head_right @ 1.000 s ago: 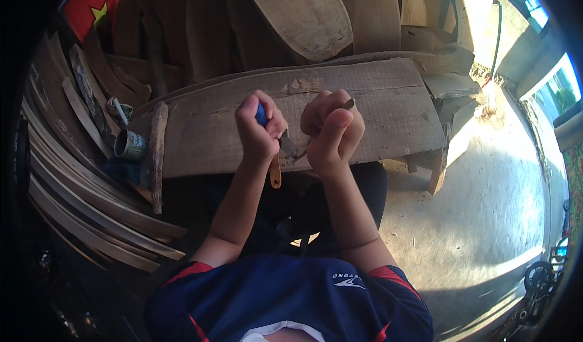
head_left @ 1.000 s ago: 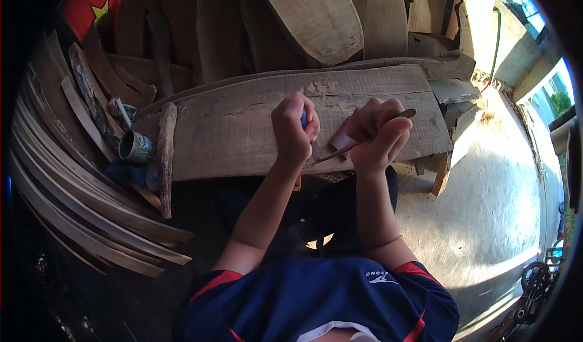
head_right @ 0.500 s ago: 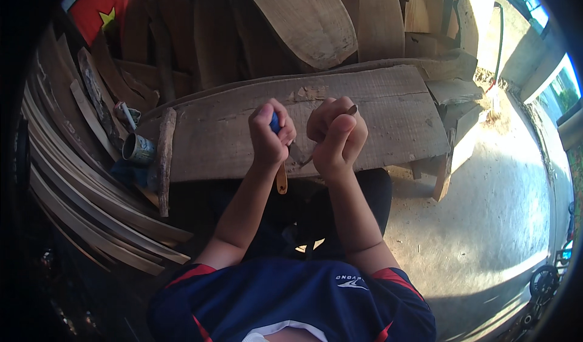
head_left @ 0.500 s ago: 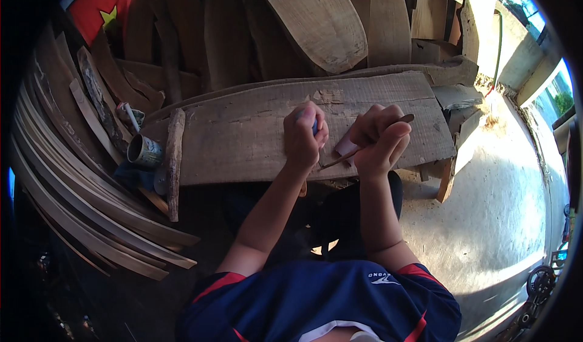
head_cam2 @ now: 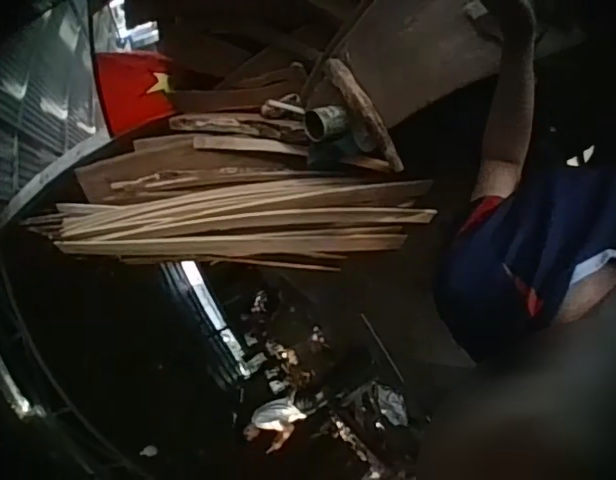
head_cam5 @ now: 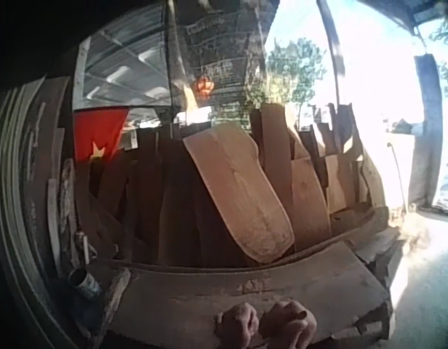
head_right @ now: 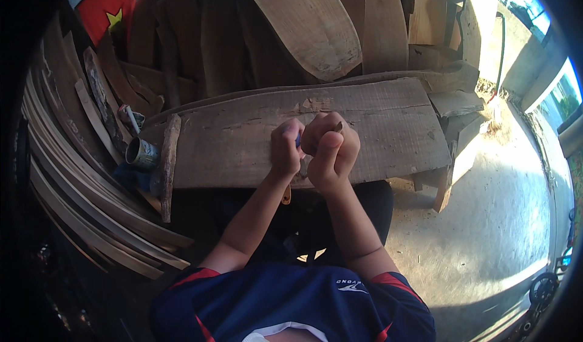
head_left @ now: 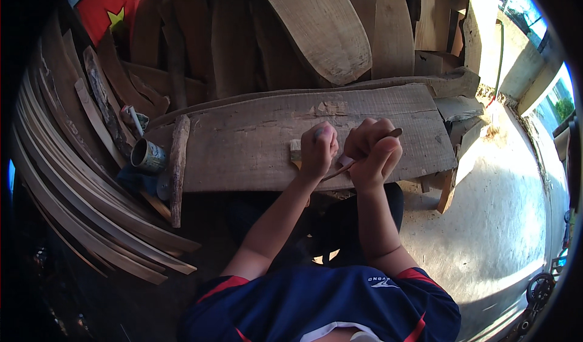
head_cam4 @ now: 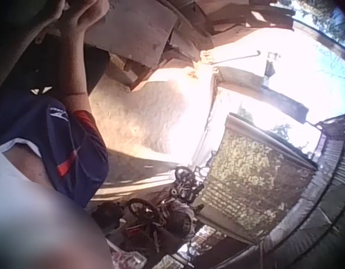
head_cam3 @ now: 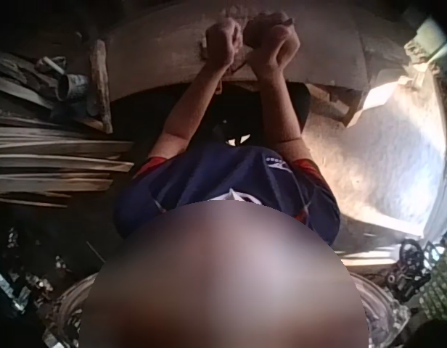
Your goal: Shaping and smoothing a thin wooden stick using a chisel and sandpaper on a workbench.
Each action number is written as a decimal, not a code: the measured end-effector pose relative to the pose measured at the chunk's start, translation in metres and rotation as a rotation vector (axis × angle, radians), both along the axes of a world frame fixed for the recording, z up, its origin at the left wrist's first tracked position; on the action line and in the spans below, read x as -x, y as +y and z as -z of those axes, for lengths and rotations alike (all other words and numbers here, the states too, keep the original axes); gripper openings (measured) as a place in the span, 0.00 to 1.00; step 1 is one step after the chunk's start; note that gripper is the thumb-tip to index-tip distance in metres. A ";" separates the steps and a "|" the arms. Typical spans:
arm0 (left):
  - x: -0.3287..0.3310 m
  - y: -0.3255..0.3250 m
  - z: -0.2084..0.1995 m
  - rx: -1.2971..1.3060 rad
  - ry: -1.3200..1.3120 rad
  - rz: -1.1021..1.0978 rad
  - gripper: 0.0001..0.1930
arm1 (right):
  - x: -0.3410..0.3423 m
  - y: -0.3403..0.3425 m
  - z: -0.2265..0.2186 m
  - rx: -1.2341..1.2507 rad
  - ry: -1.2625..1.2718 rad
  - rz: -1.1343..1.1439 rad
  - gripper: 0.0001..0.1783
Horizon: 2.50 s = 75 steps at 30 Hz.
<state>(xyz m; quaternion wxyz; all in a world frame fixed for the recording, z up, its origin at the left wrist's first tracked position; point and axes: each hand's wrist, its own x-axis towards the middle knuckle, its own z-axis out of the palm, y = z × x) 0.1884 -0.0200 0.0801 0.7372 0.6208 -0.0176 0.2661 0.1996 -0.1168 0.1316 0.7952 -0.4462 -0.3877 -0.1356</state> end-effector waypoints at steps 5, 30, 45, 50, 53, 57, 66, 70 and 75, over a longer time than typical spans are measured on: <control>0.012 0.003 -0.021 0.204 -0.096 0.027 0.20 | -0.003 -0.002 -0.001 -0.011 0.014 -0.004 0.28; 0.115 0.076 0.089 -0.069 0.230 -0.560 0.14 | 0.014 -0.108 0.067 -0.188 0.184 0.444 0.27; 0.153 0.063 0.112 0.257 0.476 -0.456 0.16 | 0.032 -0.189 0.110 -0.270 0.830 -0.166 0.34; 0.121 0.098 0.076 0.440 0.165 -0.444 0.19 | 0.031 -0.162 0.068 -0.163 0.561 -0.212 0.34; 0.106 0.110 0.093 0.115 0.216 -0.527 0.19 | 0.019 -0.179 0.097 -0.052 0.591 -0.274 0.32; 0.105 0.110 0.119 -0.999 0.240 -0.630 0.14 | 0.020 -0.176 0.116 0.205 0.694 0.091 0.27; 0.119 0.048 0.122 -0.796 0.130 -0.647 0.07 | 0.064 -0.119 0.152 0.570 0.651 0.041 0.28; 0.116 -0.029 0.094 0.028 0.107 -0.139 0.21 | 0.117 -0.066 0.172 0.502 0.820 -0.432 0.28; 0.139 -0.007 0.078 0.080 0.268 0.350 0.17 | 0.118 -0.050 0.177 0.740 0.834 -0.976 0.18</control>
